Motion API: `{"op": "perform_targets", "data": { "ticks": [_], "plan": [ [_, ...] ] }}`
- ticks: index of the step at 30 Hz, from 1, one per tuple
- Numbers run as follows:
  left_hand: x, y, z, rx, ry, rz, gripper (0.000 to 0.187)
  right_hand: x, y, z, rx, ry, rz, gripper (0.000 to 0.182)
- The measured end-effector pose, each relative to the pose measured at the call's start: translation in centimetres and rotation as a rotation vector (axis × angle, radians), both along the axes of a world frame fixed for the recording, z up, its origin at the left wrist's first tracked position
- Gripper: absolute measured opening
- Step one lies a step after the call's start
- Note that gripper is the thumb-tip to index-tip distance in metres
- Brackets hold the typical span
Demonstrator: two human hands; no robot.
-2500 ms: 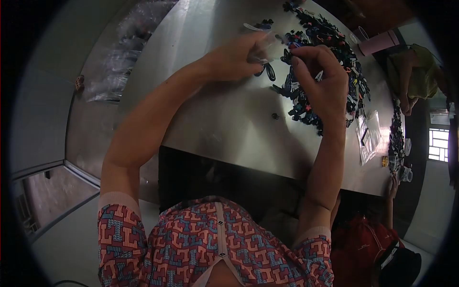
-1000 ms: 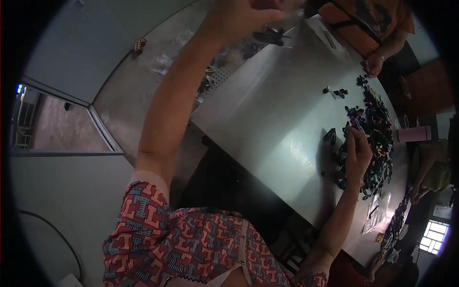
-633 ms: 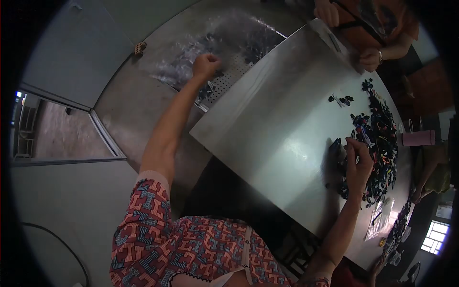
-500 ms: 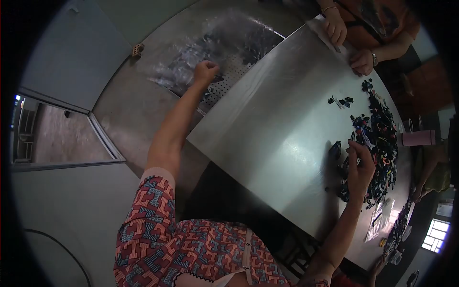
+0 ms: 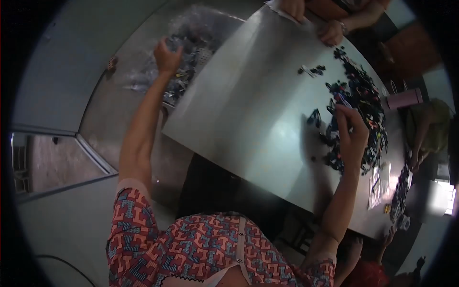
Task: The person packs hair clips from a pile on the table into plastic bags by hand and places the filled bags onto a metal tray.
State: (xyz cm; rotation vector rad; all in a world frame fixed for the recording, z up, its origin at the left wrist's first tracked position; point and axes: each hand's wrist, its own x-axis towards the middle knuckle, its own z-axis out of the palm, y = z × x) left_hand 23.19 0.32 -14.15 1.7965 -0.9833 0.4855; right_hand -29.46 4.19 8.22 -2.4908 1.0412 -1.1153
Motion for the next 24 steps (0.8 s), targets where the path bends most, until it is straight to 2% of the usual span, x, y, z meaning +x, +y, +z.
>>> {"op": "perform_targets", "data": {
  "ticks": [2,4,6,7,9,11,13,15,17,20,24],
  "plan": [
    [-1.8,0.5,4.1,-0.168,0.191,-0.265,0.064,-0.9,0.3,1.0,0.006,-0.123,-0.031,0.018],
    [-5.2,2.1,9.9,-0.185,0.29,-0.411,0.053,-1.9,0.6,2.7,-0.061,-0.16,-0.122,0.018],
    [-7.3,1.8,13.2,-0.221,0.356,-0.679,0.047,-4.2,-0.3,3.9,0.015,-0.323,-0.134,0.019],
    [-8.9,2.6,15.3,-0.219,0.358,-0.707,0.047,-4.7,-0.1,4.7,0.009,-0.388,-0.101,0.02],
    [-13.7,4.5,19.4,-0.178,0.468,-0.958,0.046,-6.7,0.1,5.8,0.024,-0.386,-0.129,0.021],
    [-18.4,5.6,21.6,-0.102,0.511,-1.051,0.044,-8.6,0.9,7.0,0.063,-0.339,-0.207,0.022],
    [-21.7,5.1,22.1,-0.032,0.557,-1.134,0.042,-10.3,1.7,7.5,0.083,-0.345,-0.228,0.022],
    [-24.4,3.4,21.2,-0.022,0.641,-1.319,0.049,-13.0,1.4,7.2,0.095,-0.338,-0.256,0.022],
    [-27.6,2.4,20.6,0.022,0.651,-1.317,0.051,-15.5,1.9,6.7,0.102,-0.263,-0.373,0.023],
    [-31.7,1.3,19.6,0.059,0.921,-1.368,0.045,-19.2,2.8,5.3,0.041,-0.127,-0.528,0.022],
    [-34.1,-0.2,16.3,-0.04,0.861,-1.294,0.035,-25.6,4.1,3.8,0.019,-0.018,-0.784,0.023]
  ]
}}
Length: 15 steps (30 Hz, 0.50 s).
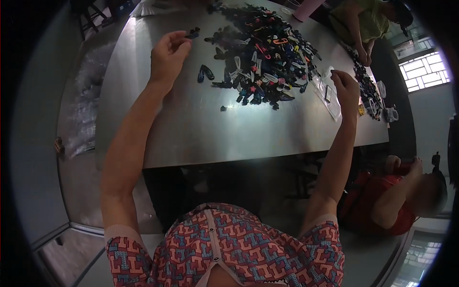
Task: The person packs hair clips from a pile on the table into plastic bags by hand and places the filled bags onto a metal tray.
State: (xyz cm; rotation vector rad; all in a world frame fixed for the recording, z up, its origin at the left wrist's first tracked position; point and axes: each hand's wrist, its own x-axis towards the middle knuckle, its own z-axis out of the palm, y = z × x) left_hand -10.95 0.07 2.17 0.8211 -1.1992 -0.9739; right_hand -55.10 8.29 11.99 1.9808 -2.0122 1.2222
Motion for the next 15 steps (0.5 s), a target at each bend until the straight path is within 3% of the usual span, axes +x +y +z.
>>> {"op": "perform_targets", "data": {
  "ticks": [5,9,11,15],
  "plan": [
    [0.8,0.0,-1.9,-0.114,-0.207,0.172,0.026,-8.1,0.1,-3.1,0.056,0.191,-0.214,0.023],
    [0.5,0.2,-2.1,-0.086,-0.224,0.13,0.025,-12.7,-0.5,-5.0,0.082,0.249,-0.309,0.024],
    [0.3,0.5,-1.8,-0.065,-0.226,0.127,0.025,-12.1,0.3,-4.8,0.242,0.261,-0.464,0.029],
    [0.6,0.1,-2.2,-0.069,-0.241,0.113,0.025,-9.5,1.5,-4.5,0.282,0.35,-0.51,0.041]
  ]
}}
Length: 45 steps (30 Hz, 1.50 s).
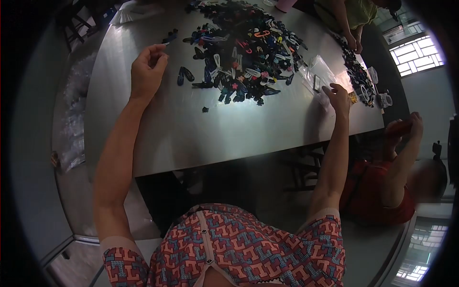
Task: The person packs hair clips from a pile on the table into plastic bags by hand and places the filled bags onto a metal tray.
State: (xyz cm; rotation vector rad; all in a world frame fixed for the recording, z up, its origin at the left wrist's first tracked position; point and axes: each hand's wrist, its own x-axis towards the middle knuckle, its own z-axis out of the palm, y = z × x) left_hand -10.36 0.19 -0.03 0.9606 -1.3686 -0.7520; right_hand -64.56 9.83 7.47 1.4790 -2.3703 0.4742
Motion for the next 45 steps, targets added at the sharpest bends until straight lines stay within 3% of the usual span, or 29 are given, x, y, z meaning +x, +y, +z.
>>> {"op": "perform_targets", "data": {
  "ticks": [2,4,11,14,15,17,18,22,25,28,30,33,36,38,39,41,45],
  "plan": [
    [0.0,-0.3,-0.2,-0.003,0.017,-0.015,0.025,-1.4,-0.6,-1.2,0.092,-0.113,0.042,0.044],
    [0.0,-0.2,-0.2,0.002,0.007,-0.015,0.025,-1.3,-0.6,-1.7,-0.037,-0.295,0.053,0.044],
    [0.1,0.0,0.0,-0.01,-0.046,0.005,0.026,-2.4,-1.2,-1.8,-0.056,-0.371,0.068,0.035],
    [0.2,-0.1,-0.1,0.001,-0.039,-0.015,0.025,-4.4,-2.6,-1.7,-0.233,-0.132,0.227,0.035],
    [0.2,-0.1,0.0,0.001,-0.039,-0.016,0.025,-4.9,-3.4,-2.2,-0.233,-0.133,0.227,0.035],
    [0.2,0.1,0.2,0.008,-0.051,-0.01,0.025,-3.8,-3.9,-2.4,-0.218,0.183,0.065,0.035],
    [0.1,0.0,0.2,0.008,-0.049,-0.009,0.025,-3.3,-3.7,-2.6,-0.056,0.066,-0.051,0.032],
    [0.3,-0.1,0.0,0.034,-0.042,-0.02,0.025,-3.3,-3.9,-2.8,-0.118,-0.128,-0.089,0.03],
    [0.3,-0.1,0.0,0.024,-0.06,-0.021,0.025,-4.3,-3.9,-3.0,-0.175,-0.055,-0.053,0.027],
    [0.1,0.1,0.1,-0.006,-0.083,-0.001,0.025,-4.1,-3.8,-2.4,-0.394,0.23,-0.05,0.023],
    [-0.1,0.5,0.5,-0.025,-0.099,0.027,0.025,-1.3,-3.2,-0.4,-0.545,0.269,0.017,0.021],
    [-0.5,1.2,1.2,-0.043,-0.112,0.017,0.027,5.3,-3.6,2.7,-0.652,0.287,0.298,0.017],
    [-0.7,1.7,1.9,-0.063,-0.112,-0.122,0.032,13.5,-5.2,4.0,-0.621,0.29,0.593,0.018],
    [-1.2,2.4,2.7,0.141,0.15,-0.437,0.037,20.5,-5.5,4.6,-0.569,0.219,0.841,0.018],
    [-1.2,2.6,3.1,0.141,0.141,-0.415,0.037,23.4,-5.8,4.4,-0.558,0.227,0.919,0.018],
    [-1.1,3.1,3.6,0.214,0.284,-0.657,0.043,28.2,-6.5,3.9,-0.523,0.224,1.051,0.018],
    [-0.7,2.9,3.2,0.247,0.253,-0.625,0.035,33.5,-7.5,3.0,-0.444,0.166,1.189,0.025]
  ]
}}
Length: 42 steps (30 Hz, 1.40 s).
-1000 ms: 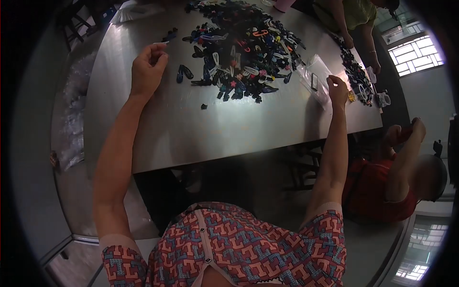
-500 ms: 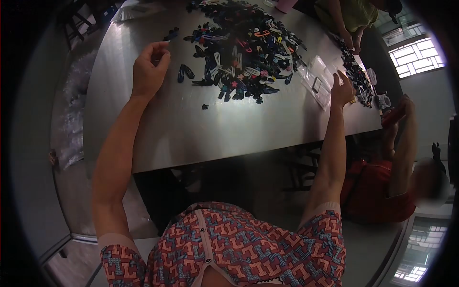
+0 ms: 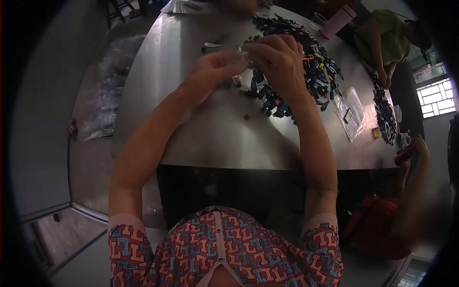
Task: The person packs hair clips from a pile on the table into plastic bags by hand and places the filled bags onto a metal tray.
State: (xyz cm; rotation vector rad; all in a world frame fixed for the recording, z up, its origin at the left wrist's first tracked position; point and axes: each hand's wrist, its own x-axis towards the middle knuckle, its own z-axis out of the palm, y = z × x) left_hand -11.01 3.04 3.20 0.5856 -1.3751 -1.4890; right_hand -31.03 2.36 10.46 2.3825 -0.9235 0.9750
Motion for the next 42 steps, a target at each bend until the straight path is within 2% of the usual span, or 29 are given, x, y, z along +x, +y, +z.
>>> {"op": "perform_targets", "data": {
  "ticks": [1,3,5,6,7,10,11,13,16,19,24,29,31,33,37,40,42],
  "plan": [
    [0.1,0.1,0.2,0.003,-0.002,0.012,0.035,0.7,0.0,-0.1,0.028,0.012,0.015,0.029],
    [0.3,0.3,0.6,0.238,0.12,0.087,0.03,1.1,-0.1,-0.2,0.021,-0.02,0.055,0.035],
    [0.4,-0.1,0.3,0.243,0.128,0.133,0.028,0.5,-0.4,-0.6,0.088,-0.3,0.089,0.039],
    [0.5,-0.2,0.1,0.248,0.131,0.169,0.027,-0.1,-0.4,-0.7,0.199,-0.381,0.085,0.037],
    [0.4,-0.1,0.1,0.254,0.131,0.175,0.027,-0.8,-0.7,-1.0,0.206,-0.382,0.09,0.037],
    [0.0,0.0,0.2,0.307,0.153,0.205,0.028,-1.8,-1.0,-1.6,0.643,-0.634,0.117,0.038],
    [-0.1,0.1,0.2,0.29,0.144,0.2,0.028,-1.8,-0.7,-1.3,0.647,-0.632,0.116,0.038],
    [-0.2,0.0,0.1,0.275,0.131,0.193,0.029,-1.7,-0.1,-0.7,1.031,-0.628,0.141,0.039],
    [-0.2,-0.1,-0.1,0.286,0.149,0.188,0.03,-1.5,0.1,-1.0,1.115,-0.544,0.129,0.038],
    [-0.3,0.1,-0.1,0.258,0.125,0.216,0.029,-0.5,0.6,-1.3,1.079,-0.654,0.15,0.036],
    [0.3,-0.2,-0.2,0.177,-0.005,0.165,0.028,-0.1,0.4,-1.9,1.096,-0.642,0.143,0.032],
    [-0.1,0.0,0.2,0.143,0.031,0.205,0.027,0.1,-0.2,-3.2,1.02,-0.622,0.213,0.025],
    [-0.3,0.1,0.4,0.116,0.078,0.255,0.025,0.4,0.4,-2.9,1.044,-0.796,0.193,0.023],
    [-0.2,0.1,0.3,0.16,0.152,0.244,0.023,0.5,0.5,-2.8,1.046,-0.807,0.199,0.024],
    [0.2,-0.4,-0.3,0.179,0.144,0.228,0.023,0.4,0.3,-3.0,1.079,-0.815,0.199,0.025],
    [0.5,-0.5,-0.2,0.147,0.052,0.248,0.024,0.6,0.4,-2.5,1.047,-0.95,0.18,0.031],
    [0.5,-0.4,0.1,0.14,0.01,0.268,0.023,0.1,-0.2,-2.6,1.047,-0.942,0.213,0.033]
  ]
}}
